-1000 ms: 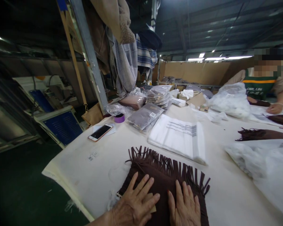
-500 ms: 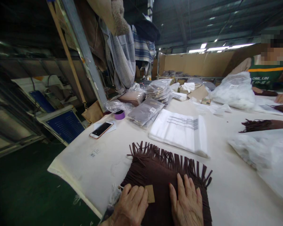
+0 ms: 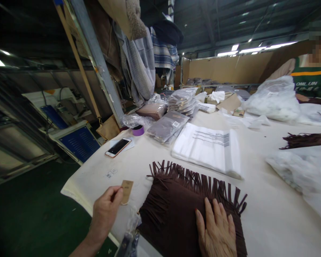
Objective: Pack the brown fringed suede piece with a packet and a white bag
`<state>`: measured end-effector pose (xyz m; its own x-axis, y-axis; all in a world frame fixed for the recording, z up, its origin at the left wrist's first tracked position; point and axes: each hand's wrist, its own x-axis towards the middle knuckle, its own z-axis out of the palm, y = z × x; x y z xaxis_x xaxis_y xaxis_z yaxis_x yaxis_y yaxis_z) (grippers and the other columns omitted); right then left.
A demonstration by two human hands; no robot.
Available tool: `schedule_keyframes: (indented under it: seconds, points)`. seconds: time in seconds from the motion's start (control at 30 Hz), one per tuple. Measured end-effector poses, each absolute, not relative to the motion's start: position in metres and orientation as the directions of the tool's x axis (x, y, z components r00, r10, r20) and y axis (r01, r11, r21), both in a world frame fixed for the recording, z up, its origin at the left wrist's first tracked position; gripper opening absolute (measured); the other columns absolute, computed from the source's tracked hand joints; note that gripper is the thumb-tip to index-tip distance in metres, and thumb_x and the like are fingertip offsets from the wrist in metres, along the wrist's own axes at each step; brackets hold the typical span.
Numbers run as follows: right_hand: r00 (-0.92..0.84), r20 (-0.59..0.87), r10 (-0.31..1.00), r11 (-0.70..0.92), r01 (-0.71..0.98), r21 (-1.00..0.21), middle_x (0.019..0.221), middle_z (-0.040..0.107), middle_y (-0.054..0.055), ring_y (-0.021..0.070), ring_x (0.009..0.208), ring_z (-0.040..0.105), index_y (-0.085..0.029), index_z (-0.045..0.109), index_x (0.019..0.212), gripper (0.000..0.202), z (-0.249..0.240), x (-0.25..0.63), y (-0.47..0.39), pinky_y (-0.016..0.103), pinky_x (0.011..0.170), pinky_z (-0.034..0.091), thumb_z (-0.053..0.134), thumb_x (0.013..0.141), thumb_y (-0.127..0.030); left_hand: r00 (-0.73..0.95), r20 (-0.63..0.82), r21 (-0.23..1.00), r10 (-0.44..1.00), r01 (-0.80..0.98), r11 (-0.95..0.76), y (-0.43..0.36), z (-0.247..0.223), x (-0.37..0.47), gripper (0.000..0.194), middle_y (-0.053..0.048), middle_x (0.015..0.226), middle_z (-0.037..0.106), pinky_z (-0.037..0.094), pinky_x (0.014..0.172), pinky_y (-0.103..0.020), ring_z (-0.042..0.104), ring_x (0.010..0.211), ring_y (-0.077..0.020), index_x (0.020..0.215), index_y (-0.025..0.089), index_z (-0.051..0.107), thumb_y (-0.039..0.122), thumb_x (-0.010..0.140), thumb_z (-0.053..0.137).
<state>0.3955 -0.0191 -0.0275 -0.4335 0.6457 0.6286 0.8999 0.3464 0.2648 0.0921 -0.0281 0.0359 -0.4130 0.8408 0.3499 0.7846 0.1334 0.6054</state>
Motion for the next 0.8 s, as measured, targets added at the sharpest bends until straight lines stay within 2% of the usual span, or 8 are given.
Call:
schedule_keyframes:
  seconds: [0.07, 0.13, 0.17, 0.23, 0.33, 0.47, 0.6, 0.8]
  points:
    - [-0.435, 0.616, 0.657, 0.348, 0.899, 0.265, 0.11, 0.061, 0.021, 0.0438, 0.122, 0.035, -0.015, 0.071, 0.088, 0.043, -0.03, 0.397, -0.019, 0.059, 0.081, 0.041, 0.031, 0.077, -0.003, -0.523, 0.254, 0.567, 0.814, 0.762, 0.312, -0.031, 0.029, 0.068, 0.027, -0.009, 0.074, 0.065, 0.049, 0.063, -0.037, 0.061, 0.069, -0.0254, 0.078, 0.017, 0.06, 0.038, 0.077, 0.042]
    - [-0.444, 0.596, 0.669, 0.346, 0.896, 0.279, 0.113, 0.061, 0.018, 0.042, 0.121, 0.038, -0.017, 0.07, 0.091, 0.042, -0.033, 0.399, -0.02, 0.058, 0.084, 0.04, 0.032, 0.079, -0.006, -0.524, 0.356, 0.545, 0.773, 0.789, 0.284, -0.029, 0.027, 0.06, 0.039, -0.02, 0.099, 0.062, 0.044, 0.081, -0.051, 0.057, 0.095, -0.0353, 0.092, 0.011, 0.059, 0.041, 0.075, 0.041]
    - [-0.443, 0.589, 0.676, 0.338, 0.897, 0.286, 0.114, 0.061, 0.016, 0.0405, 0.12, 0.04, -0.019, 0.07, 0.092, 0.041, -0.034, 0.4, -0.02, 0.057, 0.085, 0.039, 0.032, 0.08, -0.007, -0.503, 0.384, 0.573, 0.775, 0.787, 0.227, -0.026, 0.028, 0.062, 0.044, -0.022, 0.109, 0.058, 0.038, 0.09, -0.054, 0.051, 0.106, -0.037, 0.097, 0.01, 0.058, 0.042, 0.073, 0.042]
    - [-0.424, 0.578, 0.698, 0.311, 0.906, 0.289, 0.115, 0.062, 0.013, 0.0373, 0.117, 0.046, -0.022, 0.069, 0.094, 0.04, -0.036, 0.401, -0.02, 0.055, 0.087, 0.038, 0.032, 0.083, -0.011, -0.435, 0.217, 0.748, 0.874, 0.649, 0.137, -0.011, 0.034, 0.076, 0.044, -0.018, 0.114, 0.057, 0.031, 0.1, -0.05, 0.046, 0.114, -0.0348, 0.097, 0.013, 0.059, 0.045, 0.068, 0.049]
    - [-0.327, 0.548, 0.77, 0.248, 0.944, 0.215, 0.119, 0.061, 0.012, 0.0336, 0.114, 0.05, -0.021, 0.067, 0.102, 0.038, -0.041, 0.402, -0.02, 0.051, 0.091, 0.038, 0.031, 0.088, -0.021, -0.116, -0.281, 0.914, 0.953, 0.27, 0.303, 0.023, 0.043, 0.108, 0.034, -0.01, 0.092, 0.064, 0.042, 0.09, -0.042, 0.056, 0.101, -0.0306, 0.079, 0.018, 0.061, 0.047, 0.061, 0.061]
    - [-0.182, 0.492, 0.851, 0.186, 0.982, 0.041, 0.124, 0.058, 0.011, 0.028, 0.118, 0.049, -0.02, 0.057, 0.12, 0.043, -0.051, 0.406, -0.018, 0.046, 0.097, 0.036, 0.031, 0.091, -0.037, 0.134, -0.441, 0.896, 0.888, 0.129, 0.426, 0.055, 0.048, 0.134, 0.041, -0.01, 0.073, 0.066, 0.049, 0.07, -0.036, 0.063, 0.074, -0.0238, 0.073, 0.014, 0.059, 0.054, 0.061, 0.06]
    - [-0.186, 0.481, 0.857, 0.208, 0.978, 0.008, 0.125, 0.057, 0.01, 0.0275, 0.118, 0.049, -0.022, 0.053, 0.125, 0.046, -0.06, 0.41, -0.018, 0.046, 0.095, 0.037, 0.031, 0.09, -0.042, 0.109, -0.36, 0.924, 0.927, 0.177, 0.338, 0.055, 0.043, 0.14, 0.029, -0.009, 0.081, 0.067, 0.049, 0.075, -0.032, 0.063, 0.076, -0.0193, 0.084, 0.013, 0.057, 0.034, 0.065, 0.054]
    - [-0.191, 0.412, 0.891, 0.203, 0.979, 0.015, 0.127, 0.056, 0.01, 0.0297, 0.121, 0.047, -0.022, 0.053, 0.125, 0.047, -0.064, 0.412, -0.02, 0.049, 0.095, 0.038, 0.032, 0.089, -0.043, -0.108, 0.081, 0.73, 0.991, 0.684, 0.015, 0.05, 0.016, 0.157, 0.024, -0.007, 0.088, 0.058, 0.046, 0.082, -0.04, 0.056, 0.085, -0.0219, 0.089, 0.016, 0.054, 0.012, 0.068, 0.045]
